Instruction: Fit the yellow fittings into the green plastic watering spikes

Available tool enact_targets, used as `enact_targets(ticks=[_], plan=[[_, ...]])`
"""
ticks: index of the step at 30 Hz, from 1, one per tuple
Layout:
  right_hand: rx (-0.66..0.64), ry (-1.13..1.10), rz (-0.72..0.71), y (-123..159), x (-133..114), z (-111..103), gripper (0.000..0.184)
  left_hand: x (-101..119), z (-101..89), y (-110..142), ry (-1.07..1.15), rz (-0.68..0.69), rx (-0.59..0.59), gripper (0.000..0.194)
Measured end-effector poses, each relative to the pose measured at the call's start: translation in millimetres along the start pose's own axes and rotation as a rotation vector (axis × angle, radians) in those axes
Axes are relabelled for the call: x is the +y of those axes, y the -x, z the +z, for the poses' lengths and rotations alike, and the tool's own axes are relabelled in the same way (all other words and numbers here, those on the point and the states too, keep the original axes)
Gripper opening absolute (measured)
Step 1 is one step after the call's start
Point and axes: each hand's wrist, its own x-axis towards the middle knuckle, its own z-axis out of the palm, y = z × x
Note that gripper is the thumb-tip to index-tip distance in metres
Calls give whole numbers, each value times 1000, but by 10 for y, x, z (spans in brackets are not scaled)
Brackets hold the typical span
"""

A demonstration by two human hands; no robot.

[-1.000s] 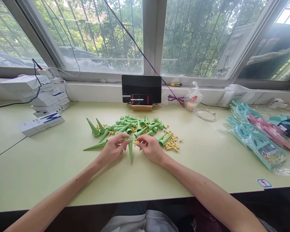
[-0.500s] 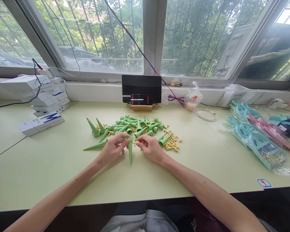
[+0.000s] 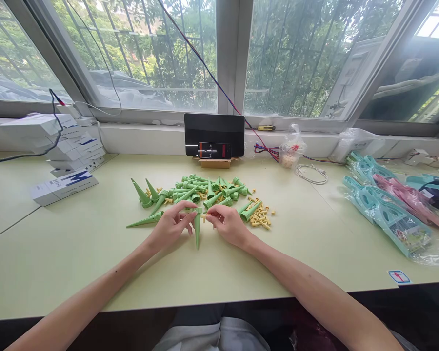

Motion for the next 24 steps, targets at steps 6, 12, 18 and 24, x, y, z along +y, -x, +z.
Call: enact_targets(ticks=[6,12,18,24], plan=[[24,19,-18,-2,1,-4,23,14,-3,2,-14,-7,3,34],[39,40,-30,-2,0,-6,20,-23,-7,-2,4,-9,-7,37],[27,44,-16,-4,-8,1,23,-41,2,-6,14,-9,-2,38],[-5,24,-2,6,-8,12,25,-54,6,-2,-38,38,-6,33]])
